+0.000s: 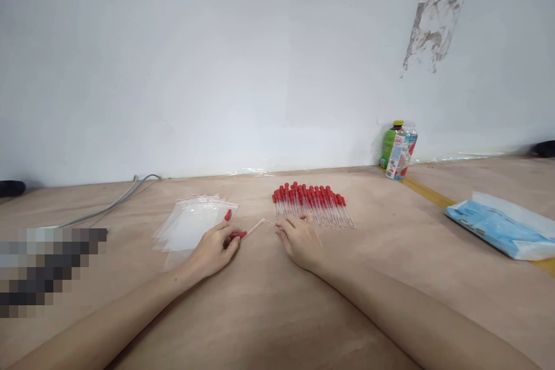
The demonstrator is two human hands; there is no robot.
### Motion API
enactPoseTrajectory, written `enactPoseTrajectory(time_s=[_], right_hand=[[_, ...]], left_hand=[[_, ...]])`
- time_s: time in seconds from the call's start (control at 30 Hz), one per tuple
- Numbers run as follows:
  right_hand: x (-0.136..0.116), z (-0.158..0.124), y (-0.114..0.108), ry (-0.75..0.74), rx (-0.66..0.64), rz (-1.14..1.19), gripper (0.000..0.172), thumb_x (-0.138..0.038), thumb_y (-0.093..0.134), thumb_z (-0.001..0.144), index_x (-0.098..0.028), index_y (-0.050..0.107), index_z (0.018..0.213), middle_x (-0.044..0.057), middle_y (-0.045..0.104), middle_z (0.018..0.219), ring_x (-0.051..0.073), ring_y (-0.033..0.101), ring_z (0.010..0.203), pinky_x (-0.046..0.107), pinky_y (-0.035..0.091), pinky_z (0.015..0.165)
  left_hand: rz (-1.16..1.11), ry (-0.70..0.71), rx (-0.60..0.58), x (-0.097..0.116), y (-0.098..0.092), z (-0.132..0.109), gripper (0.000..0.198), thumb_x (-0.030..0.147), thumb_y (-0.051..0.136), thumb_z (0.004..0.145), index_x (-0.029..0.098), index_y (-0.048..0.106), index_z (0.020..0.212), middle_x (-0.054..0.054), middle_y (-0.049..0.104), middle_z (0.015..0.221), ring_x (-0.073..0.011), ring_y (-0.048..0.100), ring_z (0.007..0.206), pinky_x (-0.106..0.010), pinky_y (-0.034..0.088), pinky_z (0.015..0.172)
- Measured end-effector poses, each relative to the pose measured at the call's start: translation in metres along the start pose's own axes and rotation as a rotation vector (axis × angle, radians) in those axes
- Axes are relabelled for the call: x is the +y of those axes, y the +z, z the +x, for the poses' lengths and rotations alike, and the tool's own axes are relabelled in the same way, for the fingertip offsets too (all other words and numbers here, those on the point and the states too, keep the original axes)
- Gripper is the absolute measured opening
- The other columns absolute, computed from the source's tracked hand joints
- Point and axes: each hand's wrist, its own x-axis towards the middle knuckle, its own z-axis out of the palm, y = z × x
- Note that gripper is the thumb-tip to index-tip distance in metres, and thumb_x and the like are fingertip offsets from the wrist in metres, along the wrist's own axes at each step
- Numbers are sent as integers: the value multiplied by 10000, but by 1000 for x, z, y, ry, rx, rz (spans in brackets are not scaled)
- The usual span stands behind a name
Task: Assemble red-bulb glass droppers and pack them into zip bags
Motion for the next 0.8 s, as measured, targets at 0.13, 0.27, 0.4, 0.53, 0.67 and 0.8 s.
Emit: enactPoseTrajectory(time_s=[0.13,0.27,0.4,0.53,0.67,0.8], right_hand=[[-4,3,2,20,3,44,192,-207,393,847,-191,575,904,31,612,843,137,526,745,315,254,783],[-10,7,4,50,7,114,161,-214,412,829,-184,567,861,24,610,807,121,531,695,308,252,780],[-14,9,3,18,-3,171,166,-219,398,835,-194,560,866,9,617,771,108,533,664,303,250,781],[-14,7,-1,-39,-24,209,184,-239,390,843,-192,561,892,23,617,773,119,534,685,306,257,787],[-12,5,1,-47,-1,214,190,-249,386,847,-187,559,895,24,616,776,116,528,675,308,256,790],[-10,5,3,-54,10,213,193,-255,386,847,-188,561,896,23,613,766,118,527,684,311,253,787]], left_hand=[[-28,-26,41,-3,3,6,162,186,429,795,182,591,796,-43,545,765,-189,547,749,-306,440,663],[-161,-55,185,1,7,8,130,208,400,825,176,525,843,-47,543,843,-185,544,805,-315,447,710],[-279,-2,162,12,12,6,136,214,398,844,182,503,926,-40,580,890,-168,553,809,-301,452,720],[-311,89,120,18,13,4,218,209,403,855,198,515,1042,-44,591,1009,-173,538,920,-301,437,797],[-307,122,96,19,11,2,213,212,397,862,208,560,998,-29,613,962,-173,541,914,-305,430,813],[-304,110,87,18,10,1,216,223,399,862,209,568,994,-32,619,961,-180,548,904,-315,434,807]])
